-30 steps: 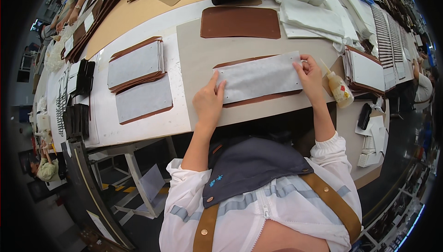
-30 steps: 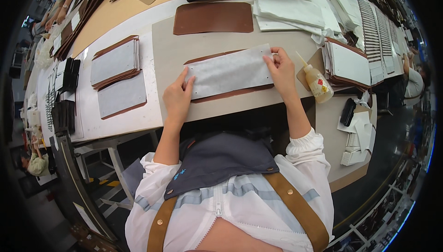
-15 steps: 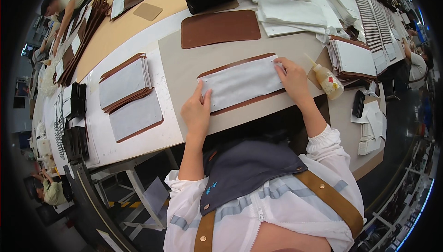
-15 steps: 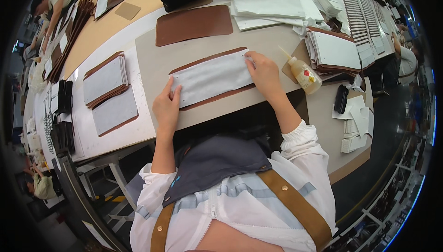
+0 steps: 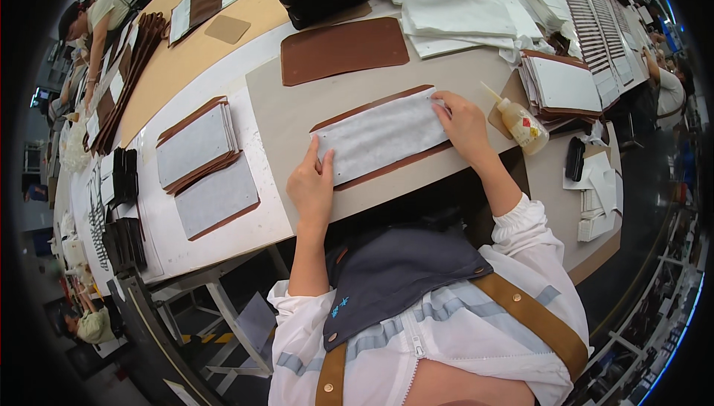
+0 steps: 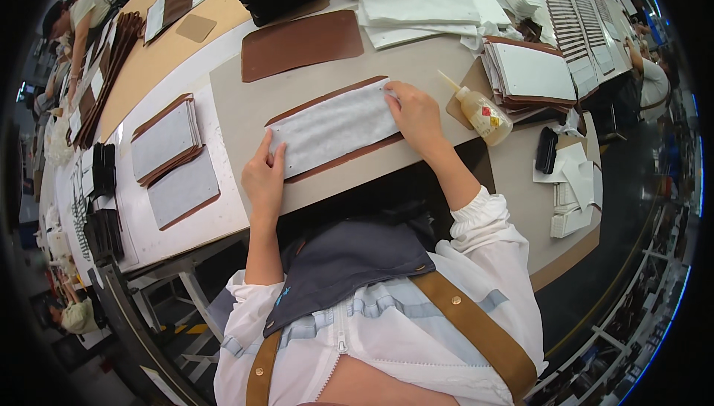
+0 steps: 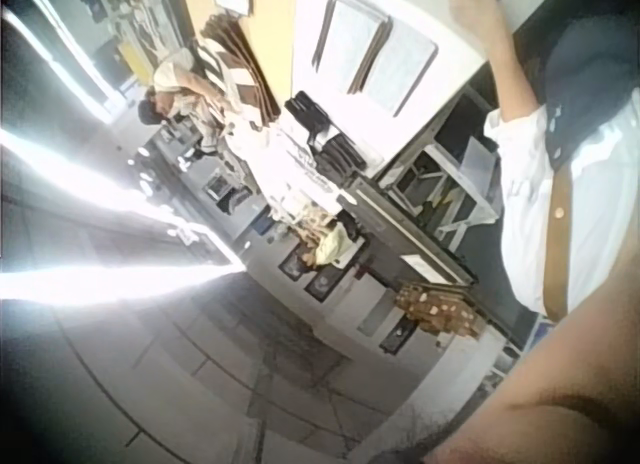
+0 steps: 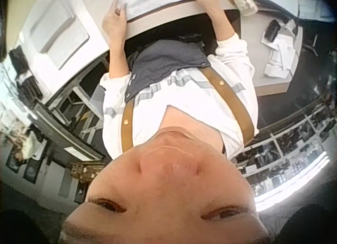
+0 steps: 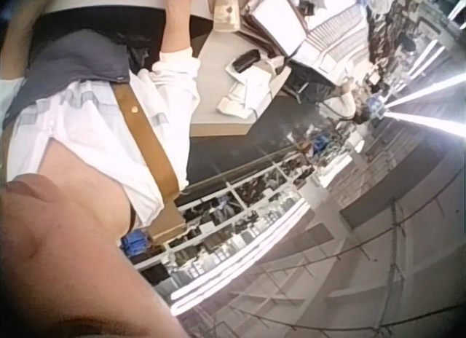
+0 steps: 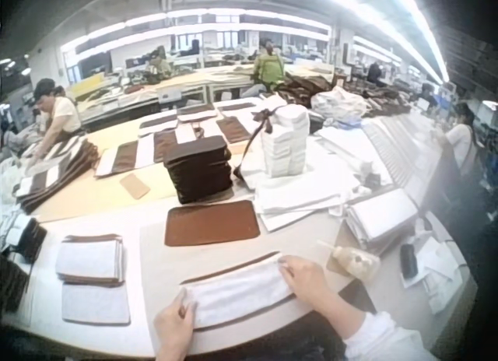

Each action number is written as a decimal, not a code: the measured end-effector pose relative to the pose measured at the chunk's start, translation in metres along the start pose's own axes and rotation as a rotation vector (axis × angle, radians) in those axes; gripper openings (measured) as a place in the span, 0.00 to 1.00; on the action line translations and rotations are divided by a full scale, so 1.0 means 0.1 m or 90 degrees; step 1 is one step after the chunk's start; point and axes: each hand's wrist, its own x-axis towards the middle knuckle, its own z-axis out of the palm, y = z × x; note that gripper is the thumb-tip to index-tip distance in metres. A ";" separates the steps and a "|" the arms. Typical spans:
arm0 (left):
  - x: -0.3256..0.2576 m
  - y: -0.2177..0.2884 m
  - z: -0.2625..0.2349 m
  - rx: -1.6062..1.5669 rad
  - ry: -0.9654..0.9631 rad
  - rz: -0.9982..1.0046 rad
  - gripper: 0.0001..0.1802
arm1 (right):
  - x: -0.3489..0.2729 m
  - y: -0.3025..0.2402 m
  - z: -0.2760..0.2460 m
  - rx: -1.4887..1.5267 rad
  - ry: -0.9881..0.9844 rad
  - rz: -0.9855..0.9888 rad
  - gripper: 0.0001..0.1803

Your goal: The person applies glue from a squeeze bottle onto brown leather pieces and then places white fabric pieces on top, pressing them down to adhere. The process is repeated for multiple units on a workbench.

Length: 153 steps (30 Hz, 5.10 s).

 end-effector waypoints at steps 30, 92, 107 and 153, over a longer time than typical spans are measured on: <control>0.53 0.64 0.47 -0.037 -0.067 0.381 0.23 | 0.43 -0.06 0.22 0.088 -0.129 -0.243 0.19; 0.42 0.55 0.27 0.053 0.000 0.375 0.29 | 0.41 0.01 0.06 -0.014 -0.009 -0.298 0.24; 0.12 0.29 0.17 0.102 -0.097 0.414 0.24 | 0.13 0.21 0.03 -0.217 0.037 -0.321 0.16; 0.06 0.83 0.72 0.002 -0.116 0.443 0.26 | 0.68 0.53 0.19 -0.099 -0.129 -0.201 0.05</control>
